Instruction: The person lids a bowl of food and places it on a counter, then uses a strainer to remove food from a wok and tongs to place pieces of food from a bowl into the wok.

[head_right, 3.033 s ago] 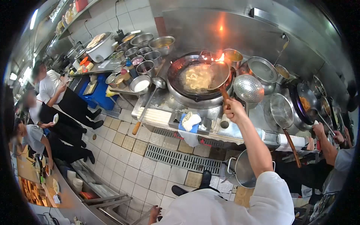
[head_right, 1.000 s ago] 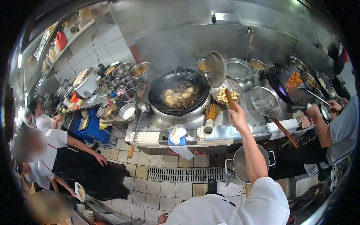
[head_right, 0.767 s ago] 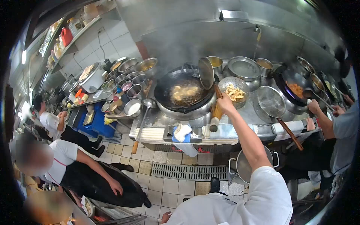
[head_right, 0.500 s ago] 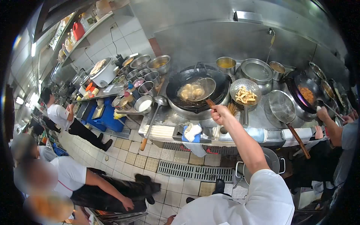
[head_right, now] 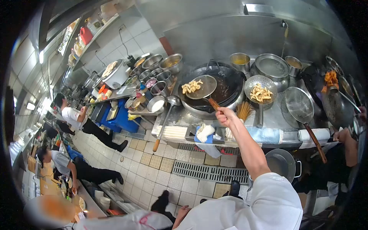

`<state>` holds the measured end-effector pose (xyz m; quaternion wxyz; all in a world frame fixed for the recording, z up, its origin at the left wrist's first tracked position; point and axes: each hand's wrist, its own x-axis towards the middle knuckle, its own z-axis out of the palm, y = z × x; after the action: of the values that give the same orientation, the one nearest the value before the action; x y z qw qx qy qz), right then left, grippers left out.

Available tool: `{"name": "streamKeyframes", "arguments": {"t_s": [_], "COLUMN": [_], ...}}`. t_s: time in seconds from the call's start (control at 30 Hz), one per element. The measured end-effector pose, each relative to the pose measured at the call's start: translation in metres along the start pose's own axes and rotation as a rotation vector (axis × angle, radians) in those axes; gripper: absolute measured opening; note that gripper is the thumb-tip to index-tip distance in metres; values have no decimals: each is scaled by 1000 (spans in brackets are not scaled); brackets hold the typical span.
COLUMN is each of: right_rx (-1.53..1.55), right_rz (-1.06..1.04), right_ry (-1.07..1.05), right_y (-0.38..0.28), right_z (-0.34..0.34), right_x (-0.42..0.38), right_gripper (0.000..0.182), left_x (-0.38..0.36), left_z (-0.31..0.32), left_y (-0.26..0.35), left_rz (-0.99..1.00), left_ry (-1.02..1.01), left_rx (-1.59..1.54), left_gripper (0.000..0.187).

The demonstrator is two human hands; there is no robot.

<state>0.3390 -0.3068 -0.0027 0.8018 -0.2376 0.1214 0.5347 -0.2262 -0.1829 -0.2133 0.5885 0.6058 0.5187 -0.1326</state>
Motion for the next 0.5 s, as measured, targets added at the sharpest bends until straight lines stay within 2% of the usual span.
{"name": "streamKeyframes", "arguments": {"t_s": [0.07, 0.17, 0.3, 0.37, 0.4, 0.43, 0.47, 0.5], "right_rx": [-92, 53, 47, 44, -7, -61, -64, -147], "right_rz": [-74, -8, -130, -217, -338, -455, -461, -562], "right_ry": [16, -66, -91, -42, -8, 26, 38, 135], "right_y": [3, -2, -9, -10, -8, -5, -2, 2], "right_z": [1, -16, -23, -30, -32, -33, -34, -35], "right_x": [-25, -44, -86, -120, -142, -162, -184, -207], "right_gripper": [20, 19, 15, 9, 9, 14, 14, 24], "left_x": [5, 22, 17, 13, 7, 8, 10, 11], "left_z": [0, 0, -1, -1, 0, 1, 2, 4], "left_y": [12, 0, 3, 0, 10, 12, 13, 14], "left_rz": [41, 84, 168, 245, 83, 82, 87, 89], "left_ry": [-14, -37, -45, -67, -136, -153, -157, -159], "left_rx": [61, 150, 326, 392, 338, 343, 288, 231], "left_gripper": [55, 52, 45, 45, 42, 42, 42, 42]}}
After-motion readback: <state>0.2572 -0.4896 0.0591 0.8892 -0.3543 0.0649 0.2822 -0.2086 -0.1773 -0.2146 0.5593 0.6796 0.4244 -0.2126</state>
